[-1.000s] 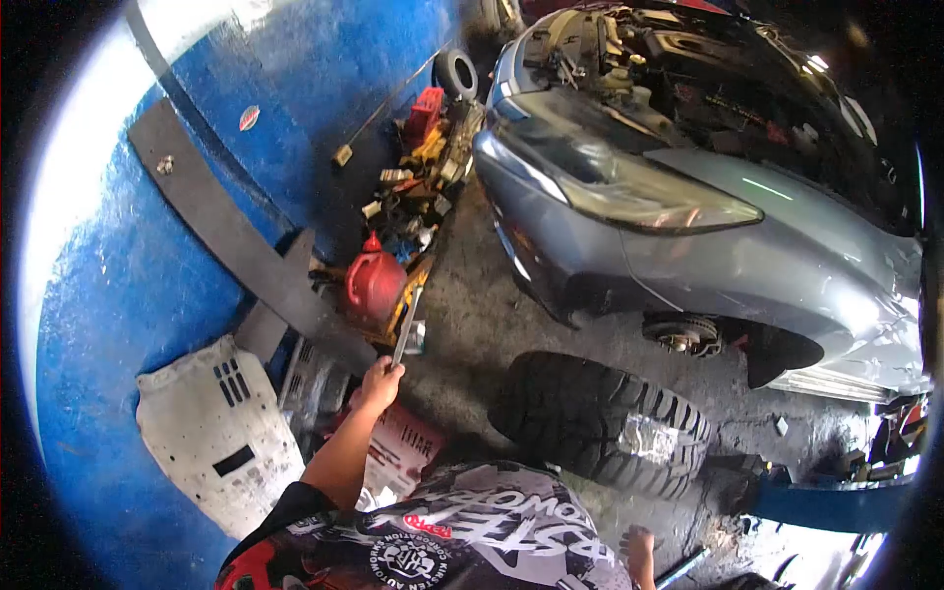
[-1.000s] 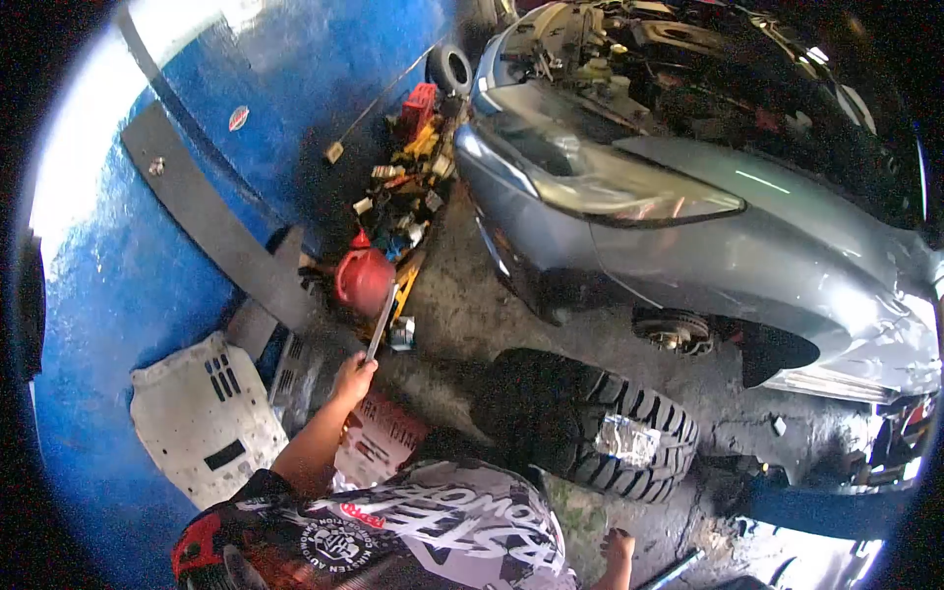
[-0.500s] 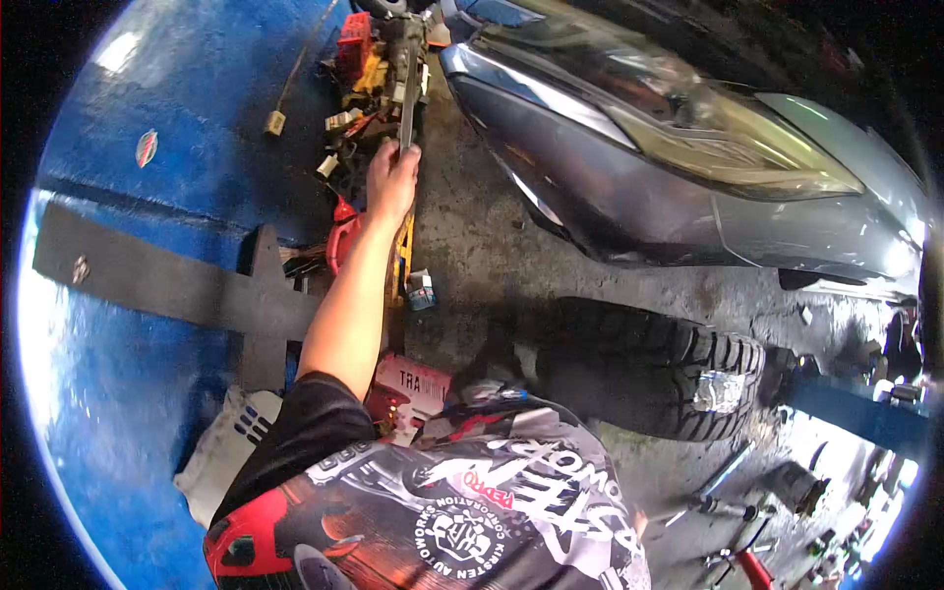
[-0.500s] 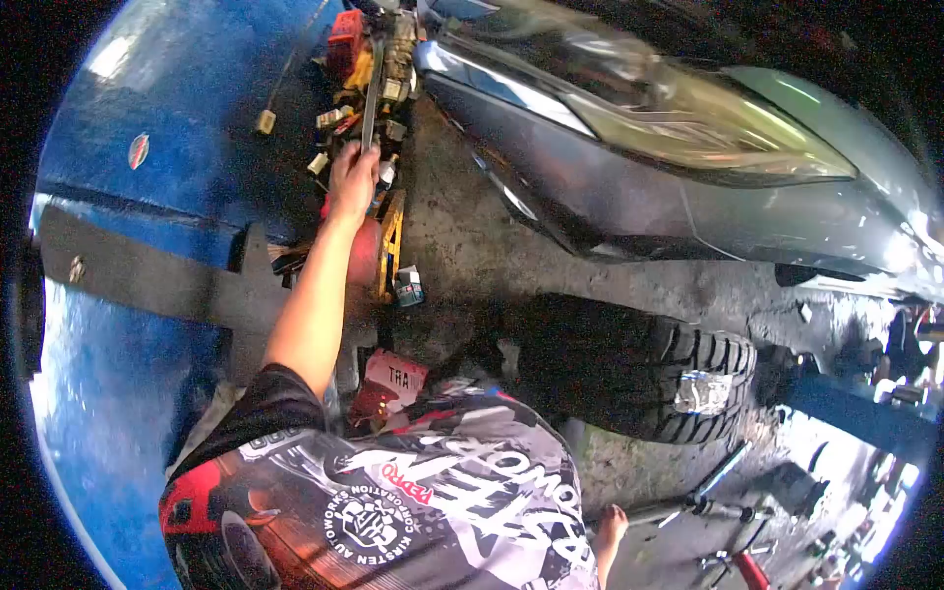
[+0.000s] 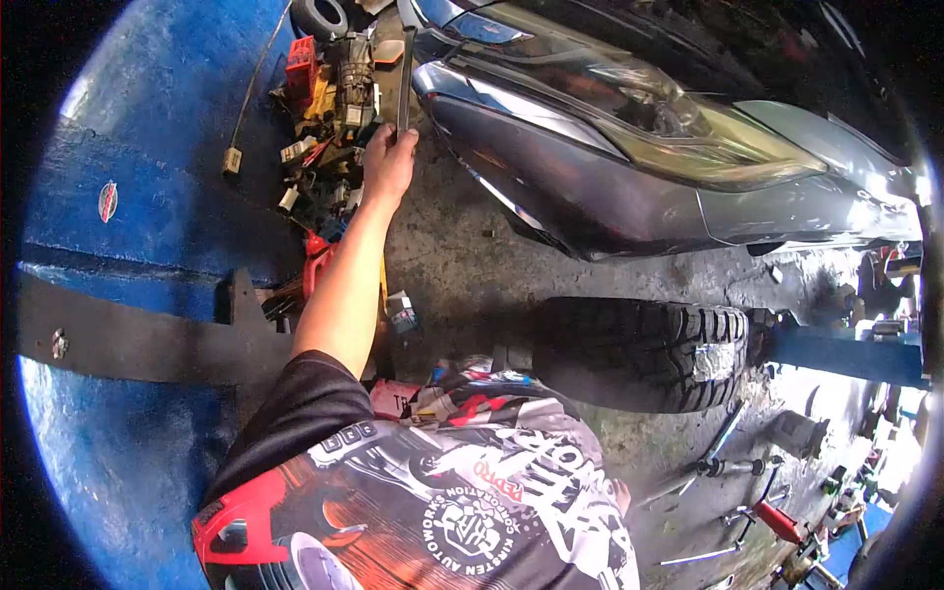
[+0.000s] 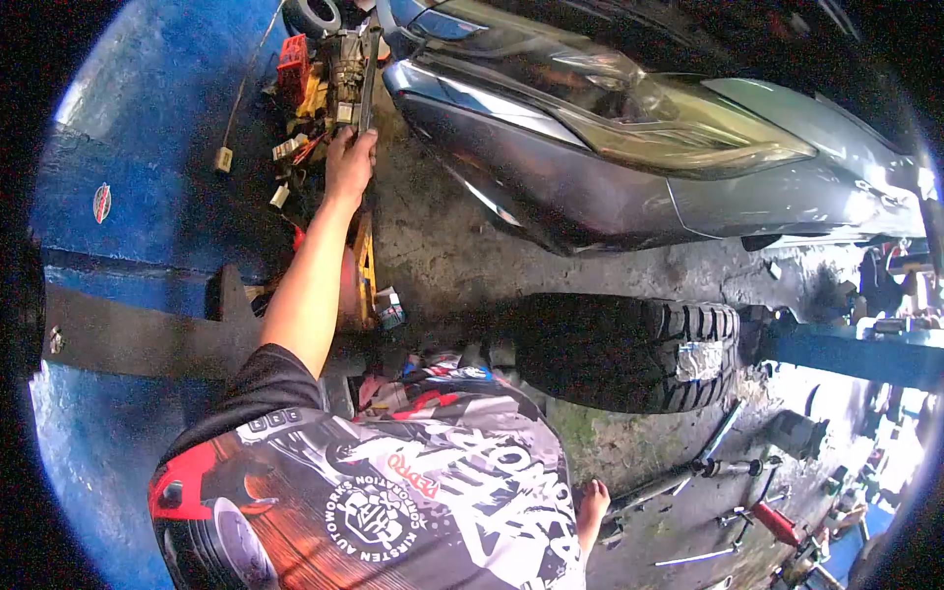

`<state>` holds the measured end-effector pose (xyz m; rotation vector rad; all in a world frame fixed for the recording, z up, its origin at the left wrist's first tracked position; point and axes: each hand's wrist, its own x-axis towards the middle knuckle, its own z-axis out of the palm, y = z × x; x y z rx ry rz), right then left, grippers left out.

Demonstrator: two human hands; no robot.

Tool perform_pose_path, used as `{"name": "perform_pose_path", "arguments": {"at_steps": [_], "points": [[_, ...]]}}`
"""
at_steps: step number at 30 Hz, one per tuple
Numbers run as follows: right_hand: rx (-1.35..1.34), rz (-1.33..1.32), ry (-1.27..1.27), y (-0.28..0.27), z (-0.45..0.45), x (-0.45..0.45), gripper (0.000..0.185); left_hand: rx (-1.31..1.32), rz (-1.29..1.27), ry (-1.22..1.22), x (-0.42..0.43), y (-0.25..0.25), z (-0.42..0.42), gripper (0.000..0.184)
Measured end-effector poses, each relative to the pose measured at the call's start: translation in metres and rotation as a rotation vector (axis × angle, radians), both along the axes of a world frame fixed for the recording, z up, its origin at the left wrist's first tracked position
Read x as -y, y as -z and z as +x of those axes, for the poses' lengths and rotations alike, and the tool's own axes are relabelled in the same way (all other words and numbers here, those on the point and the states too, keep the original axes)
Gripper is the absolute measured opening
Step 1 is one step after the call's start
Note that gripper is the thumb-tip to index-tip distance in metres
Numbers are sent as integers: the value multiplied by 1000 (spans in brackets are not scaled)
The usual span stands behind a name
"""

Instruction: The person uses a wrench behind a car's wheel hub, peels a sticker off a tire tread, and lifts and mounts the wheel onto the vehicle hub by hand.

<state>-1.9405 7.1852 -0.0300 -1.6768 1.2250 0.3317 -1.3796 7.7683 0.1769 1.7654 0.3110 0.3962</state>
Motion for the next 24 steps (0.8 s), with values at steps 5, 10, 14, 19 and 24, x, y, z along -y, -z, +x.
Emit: {"name": "perform_pose_path", "arguments": {"at_steps": [5,10,14,19,24], "points": [[51,109,185,8,-10,-9,26,8,78,-21,15,-36,-5,18],[217,-590,-695,111,-99,15,25,116,0,56,13,-68,21,15],[57,37,34,136,-123,-21,39,239,-53,119,11,-87,78,15],[-247,-103,-56,144,-90,-82,50,237,-34,96,18,-117,173,14],[-55,-127,-101,171,-52,-166,39,297,444,-77,11,-119,270,35]]}}
